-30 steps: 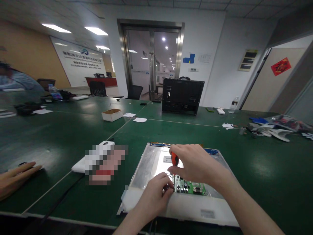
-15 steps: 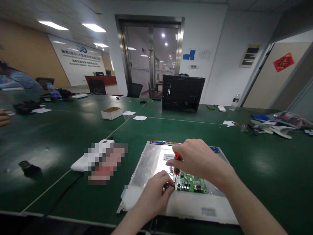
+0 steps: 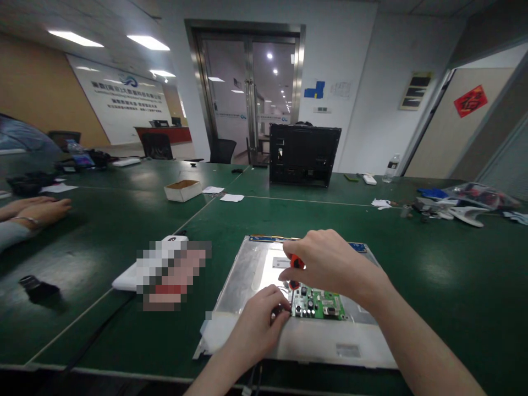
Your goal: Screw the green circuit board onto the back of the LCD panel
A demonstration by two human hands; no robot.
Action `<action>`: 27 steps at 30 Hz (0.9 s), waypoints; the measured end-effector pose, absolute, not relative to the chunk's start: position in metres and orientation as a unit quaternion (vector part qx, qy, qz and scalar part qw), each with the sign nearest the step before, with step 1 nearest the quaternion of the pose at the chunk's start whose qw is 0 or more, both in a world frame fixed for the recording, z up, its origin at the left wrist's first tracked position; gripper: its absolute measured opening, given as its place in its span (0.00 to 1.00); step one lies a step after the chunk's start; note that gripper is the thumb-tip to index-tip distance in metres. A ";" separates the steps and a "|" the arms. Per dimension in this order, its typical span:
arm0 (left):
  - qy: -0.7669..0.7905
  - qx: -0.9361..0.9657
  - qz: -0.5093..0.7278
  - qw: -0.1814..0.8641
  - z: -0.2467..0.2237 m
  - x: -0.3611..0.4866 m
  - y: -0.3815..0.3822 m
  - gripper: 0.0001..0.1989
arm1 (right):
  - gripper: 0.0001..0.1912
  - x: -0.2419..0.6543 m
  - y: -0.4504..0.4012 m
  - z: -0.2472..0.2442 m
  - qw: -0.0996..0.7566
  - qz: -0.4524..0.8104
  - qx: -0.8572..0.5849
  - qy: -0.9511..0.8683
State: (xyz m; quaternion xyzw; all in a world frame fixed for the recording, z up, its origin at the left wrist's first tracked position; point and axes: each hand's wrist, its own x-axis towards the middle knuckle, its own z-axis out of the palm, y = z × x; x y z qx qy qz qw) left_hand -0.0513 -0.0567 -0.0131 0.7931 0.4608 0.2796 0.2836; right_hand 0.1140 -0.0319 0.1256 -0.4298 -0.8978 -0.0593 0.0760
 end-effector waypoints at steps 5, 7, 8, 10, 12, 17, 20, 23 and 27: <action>0.450 0.794 0.286 0.291 -0.013 -0.052 -0.057 0.07 | 0.09 0.120 -0.037 0.131 0.047 -0.030 -0.417 -0.907; 0.451 0.793 0.284 0.294 -0.013 -0.052 -0.057 0.07 | 0.06 0.121 -0.036 0.130 0.042 -0.030 -0.409 -0.911; 0.453 0.792 0.283 0.294 -0.012 -0.052 -0.057 0.07 | 0.05 0.120 -0.035 0.130 0.042 -0.032 -0.407 -0.912; 0.460 0.791 0.278 0.293 -0.012 -0.052 -0.057 0.06 | 0.07 0.118 -0.033 0.129 0.048 -0.039 -0.411 -0.909; 0.465 0.789 0.278 0.290 -0.013 -0.052 -0.057 0.06 | 0.11 0.116 -0.031 0.129 0.054 -0.045 -0.422 -0.904; 0.452 0.793 0.288 0.291 -0.015 -0.052 -0.056 0.07 | 0.13 0.116 -0.031 0.128 0.053 -0.038 -0.418 -0.906; 0.450 0.795 0.288 0.288 -0.015 -0.053 -0.056 0.07 | 0.12 0.119 -0.031 0.128 0.057 -0.033 -0.421 -0.904; 0.452 0.795 0.285 0.286 -0.014 -0.053 -0.057 0.06 | 0.12 0.120 -0.029 0.127 0.061 -0.026 -0.421 -0.905; 0.453 0.796 0.283 0.284 -0.015 -0.053 -0.056 0.06 | 0.14 0.120 -0.029 0.128 0.066 -0.020 -0.411 -0.909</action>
